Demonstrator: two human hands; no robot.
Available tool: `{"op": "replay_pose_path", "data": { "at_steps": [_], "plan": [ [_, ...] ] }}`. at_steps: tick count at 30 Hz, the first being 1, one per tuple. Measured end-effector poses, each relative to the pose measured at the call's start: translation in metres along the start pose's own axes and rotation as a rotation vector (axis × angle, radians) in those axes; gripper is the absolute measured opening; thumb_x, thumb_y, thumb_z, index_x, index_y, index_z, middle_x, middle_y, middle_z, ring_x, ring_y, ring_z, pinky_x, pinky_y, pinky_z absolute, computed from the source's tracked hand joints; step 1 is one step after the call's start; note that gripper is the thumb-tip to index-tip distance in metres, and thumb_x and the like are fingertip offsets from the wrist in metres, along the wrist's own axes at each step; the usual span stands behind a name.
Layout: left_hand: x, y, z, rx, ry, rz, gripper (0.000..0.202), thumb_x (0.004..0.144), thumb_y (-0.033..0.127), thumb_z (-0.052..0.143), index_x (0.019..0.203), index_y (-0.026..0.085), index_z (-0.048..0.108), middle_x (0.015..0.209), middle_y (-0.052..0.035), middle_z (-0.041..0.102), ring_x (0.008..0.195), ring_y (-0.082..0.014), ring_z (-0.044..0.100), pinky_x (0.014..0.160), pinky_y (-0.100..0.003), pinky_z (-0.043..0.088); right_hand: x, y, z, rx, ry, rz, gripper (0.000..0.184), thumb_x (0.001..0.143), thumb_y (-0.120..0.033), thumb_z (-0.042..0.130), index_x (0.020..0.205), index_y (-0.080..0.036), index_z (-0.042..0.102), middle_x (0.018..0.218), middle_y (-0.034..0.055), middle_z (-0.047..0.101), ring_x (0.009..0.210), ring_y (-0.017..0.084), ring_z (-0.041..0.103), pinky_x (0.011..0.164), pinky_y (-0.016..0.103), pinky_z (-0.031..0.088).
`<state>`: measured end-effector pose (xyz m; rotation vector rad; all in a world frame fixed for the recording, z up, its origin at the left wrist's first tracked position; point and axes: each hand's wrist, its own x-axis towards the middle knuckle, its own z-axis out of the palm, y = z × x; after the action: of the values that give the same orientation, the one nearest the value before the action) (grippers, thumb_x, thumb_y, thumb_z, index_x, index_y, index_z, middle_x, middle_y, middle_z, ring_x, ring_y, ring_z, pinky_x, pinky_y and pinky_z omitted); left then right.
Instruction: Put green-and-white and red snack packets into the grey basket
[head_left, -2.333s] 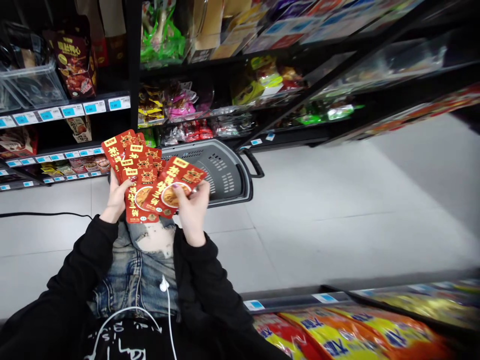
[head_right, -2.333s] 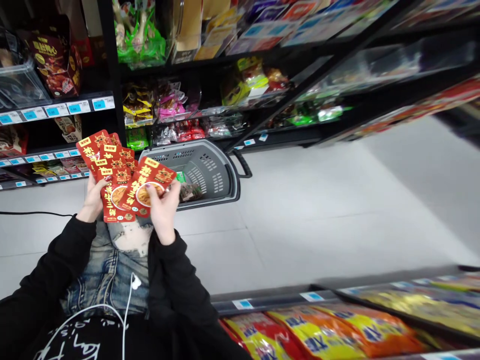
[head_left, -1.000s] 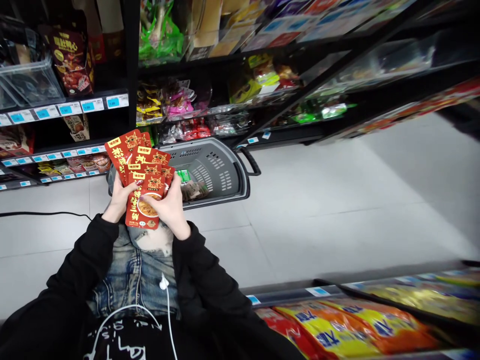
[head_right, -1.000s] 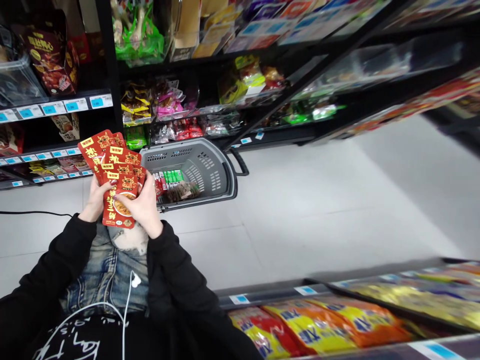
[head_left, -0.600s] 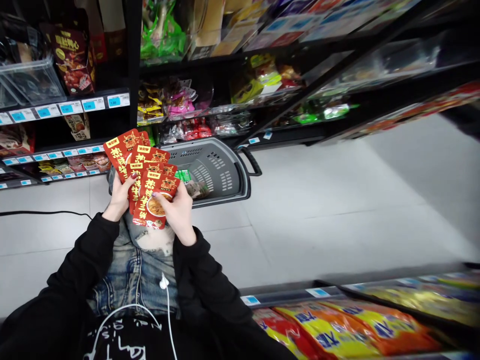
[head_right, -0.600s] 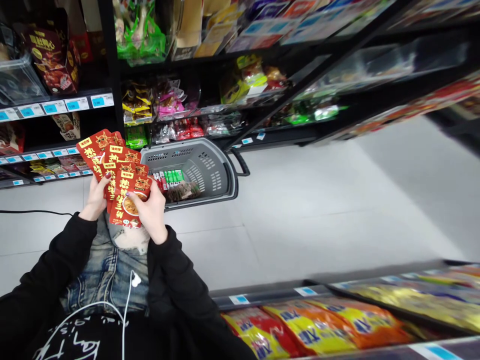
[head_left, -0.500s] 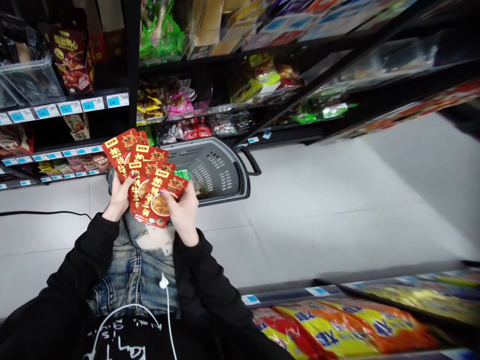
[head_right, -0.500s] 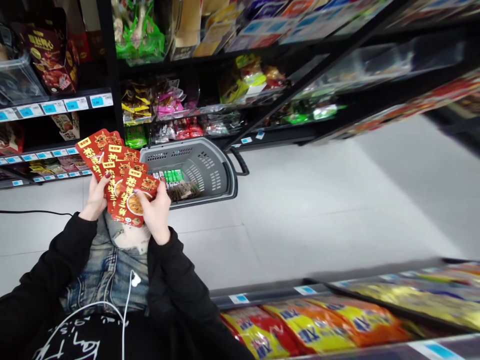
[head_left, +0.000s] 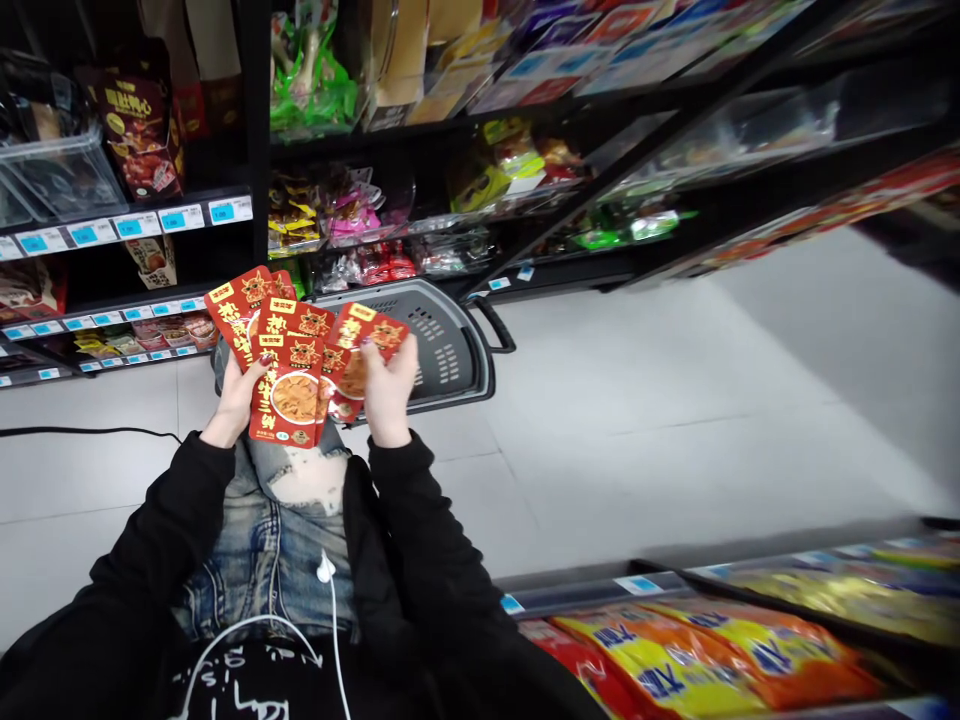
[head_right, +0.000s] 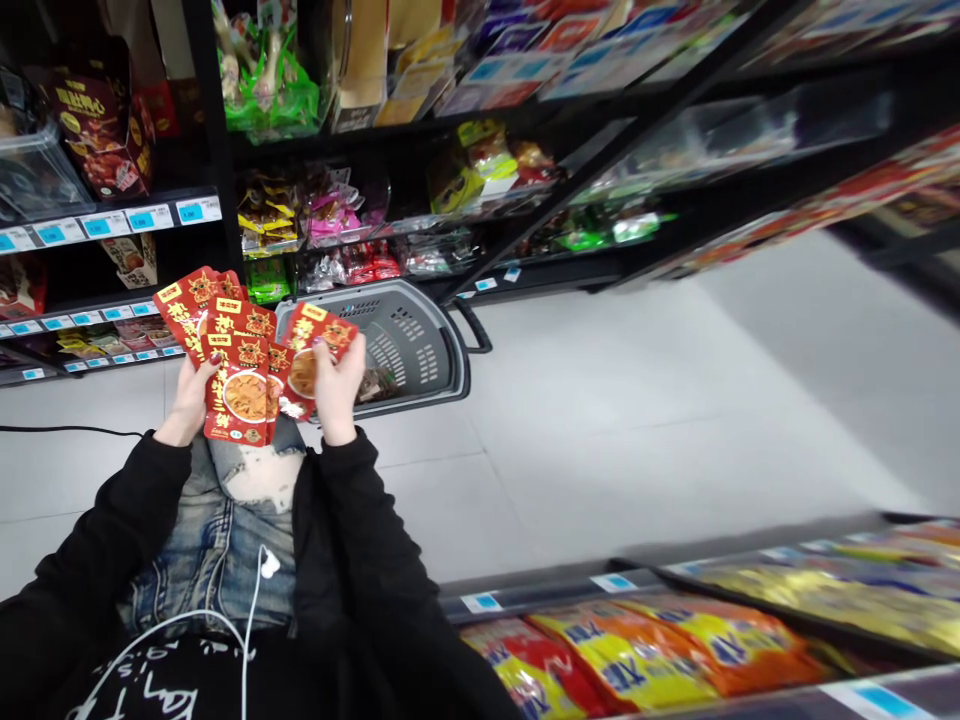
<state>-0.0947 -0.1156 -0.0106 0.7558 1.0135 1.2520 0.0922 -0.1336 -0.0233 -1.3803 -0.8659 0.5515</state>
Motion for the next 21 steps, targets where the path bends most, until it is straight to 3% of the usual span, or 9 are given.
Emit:
{"op": "replay_pose_path", "data": {
  "at_steps": [5,11,14,17,21],
  "plan": [
    [-0.001,0.001,0.0,0.022,-0.045,0.011,0.056,0.057,0.037,0.078,0.105,0.022,0.055,0.103,-0.0059,0.07,0.093,-0.0244,0.067,0.088,-0.039,0.051,-0.018,-0.015,0.034,0.164,-0.159,0.113,0.038,0.078,-0.059,0.051,0.094,-0.025,0.048,0.097,0.0049,0.062,0.092,0.021,0.061,0.089,0.042,0.049],
    [0.001,0.0,-0.004,0.066,-0.081,0.013,0.064,0.058,0.04,0.078,0.113,0.023,0.052,0.109,-0.0079,0.067,0.1,-0.0275,0.065,0.088,-0.041,0.051,-0.018,-0.027,0.034,0.334,-0.371,0.253,0.081,0.072,-0.084,0.013,0.107,-0.023,0.053,0.102,0.0089,0.066,0.105,0.024,0.06,0.09,0.047,0.049],
    [0.0,0.0,-0.003,0.071,-0.104,0.02,0.067,0.059,0.041,0.077,0.118,0.024,0.051,0.112,-0.008,0.066,0.102,-0.0275,0.064,0.089,-0.041,0.051,-0.022,-0.032,0.031,0.297,-0.492,0.22,0.085,0.062,-0.089,0.031,0.115,-0.025,0.051,0.106,0.0079,0.066,0.104,0.025,0.062,0.088,0.047,0.05],
    [-0.002,0.001,0.0,0.063,-0.126,0.039,0.068,0.058,0.042,0.079,0.117,0.025,0.051,0.113,-0.0076,0.066,0.102,-0.0267,0.064,0.089,-0.039,0.05,-0.03,-0.035,0.034,0.311,-0.514,0.257,0.074,0.055,-0.074,0.063,0.111,-0.026,0.052,0.106,0.0055,0.067,0.098,0.025,0.064,0.086,0.045,0.053],
    [-0.003,0.002,0.002,0.048,-0.118,0.049,0.066,0.055,0.044,0.079,0.112,0.024,0.052,0.108,-0.0068,0.068,0.102,-0.0269,0.064,0.091,-0.041,0.049,-0.035,-0.031,0.044,0.368,-0.496,0.341,0.062,0.056,-0.064,0.07,0.099,-0.022,0.054,0.103,0.0076,0.068,0.094,0.026,0.066,0.083,0.045,0.054]
  ]
}}
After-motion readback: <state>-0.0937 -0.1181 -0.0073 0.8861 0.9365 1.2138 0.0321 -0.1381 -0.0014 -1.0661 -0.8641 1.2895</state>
